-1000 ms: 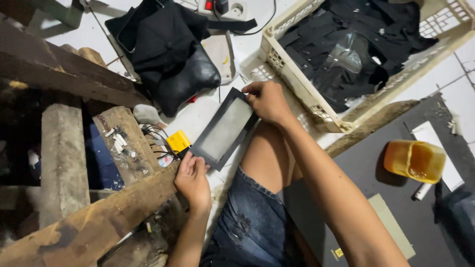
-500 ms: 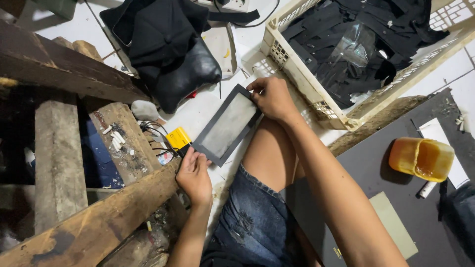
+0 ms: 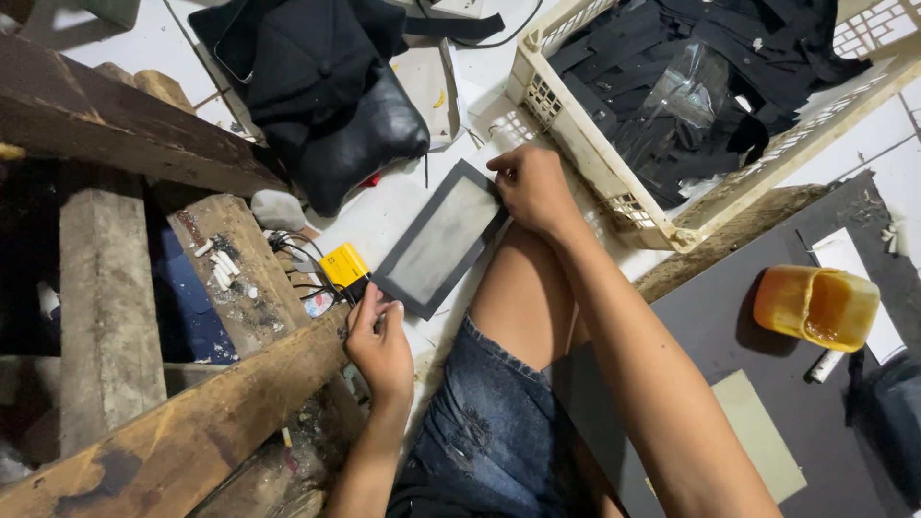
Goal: The person sits on the floor with a board on their lap and assembles a sign: they align a black frame border around a foam sign blank, press the frame down, rub along the frame edges with a white stick, then peel the frame off the blank and begin positioning another frame.
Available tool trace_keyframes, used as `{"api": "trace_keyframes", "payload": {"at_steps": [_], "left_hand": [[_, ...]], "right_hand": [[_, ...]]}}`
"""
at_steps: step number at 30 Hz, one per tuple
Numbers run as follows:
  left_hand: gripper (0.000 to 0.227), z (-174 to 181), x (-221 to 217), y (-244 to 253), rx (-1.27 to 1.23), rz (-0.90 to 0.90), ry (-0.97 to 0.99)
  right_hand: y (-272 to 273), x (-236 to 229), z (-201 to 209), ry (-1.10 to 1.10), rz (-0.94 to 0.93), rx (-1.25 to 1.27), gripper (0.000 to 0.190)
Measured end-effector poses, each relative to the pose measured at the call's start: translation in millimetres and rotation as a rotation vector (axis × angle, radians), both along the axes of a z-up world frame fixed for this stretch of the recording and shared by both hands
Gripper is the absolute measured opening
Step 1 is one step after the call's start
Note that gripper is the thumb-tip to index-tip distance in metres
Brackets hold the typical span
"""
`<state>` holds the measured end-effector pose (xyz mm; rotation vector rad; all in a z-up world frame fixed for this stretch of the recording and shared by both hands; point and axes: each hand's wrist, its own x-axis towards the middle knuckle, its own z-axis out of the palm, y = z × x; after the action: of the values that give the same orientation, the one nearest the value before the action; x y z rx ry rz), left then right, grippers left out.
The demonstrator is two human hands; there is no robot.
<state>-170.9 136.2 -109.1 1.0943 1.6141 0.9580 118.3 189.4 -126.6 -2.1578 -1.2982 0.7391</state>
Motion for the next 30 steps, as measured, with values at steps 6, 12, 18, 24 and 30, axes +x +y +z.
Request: {"api": "trace_keyframes", "payload": {"at_steps": [6, 12, 18, 24, 30], "left_hand": [[0.051, -7, -3, 0, 0.017, -0.043, 0.021], [0.059, -8, -1, -5, -0.004, -0.037, -0.088], [0.058, -3, 0, -9, -0.072, -0.023, -0.136], [0.061, -1, -5, -6, -0.069, -0.129, 0.084], [0.057, 40, 40, 17, 0.668, -0.436, 0.518]], "right_hand": [[0, -2, -6, 0.005, 0.045, -0.013, 0.029], [-2, -1, -9, -0.034, 0.085, -0.033, 0.030], [-1, -10, 11, -0.052, 0.086, -0.009, 0.031], [-4, -1, -8, -0.068, 0.047, 0.047, 0.038], [-12, 0, 26, 0.257, -0.351, 0.227, 0.040]]}}
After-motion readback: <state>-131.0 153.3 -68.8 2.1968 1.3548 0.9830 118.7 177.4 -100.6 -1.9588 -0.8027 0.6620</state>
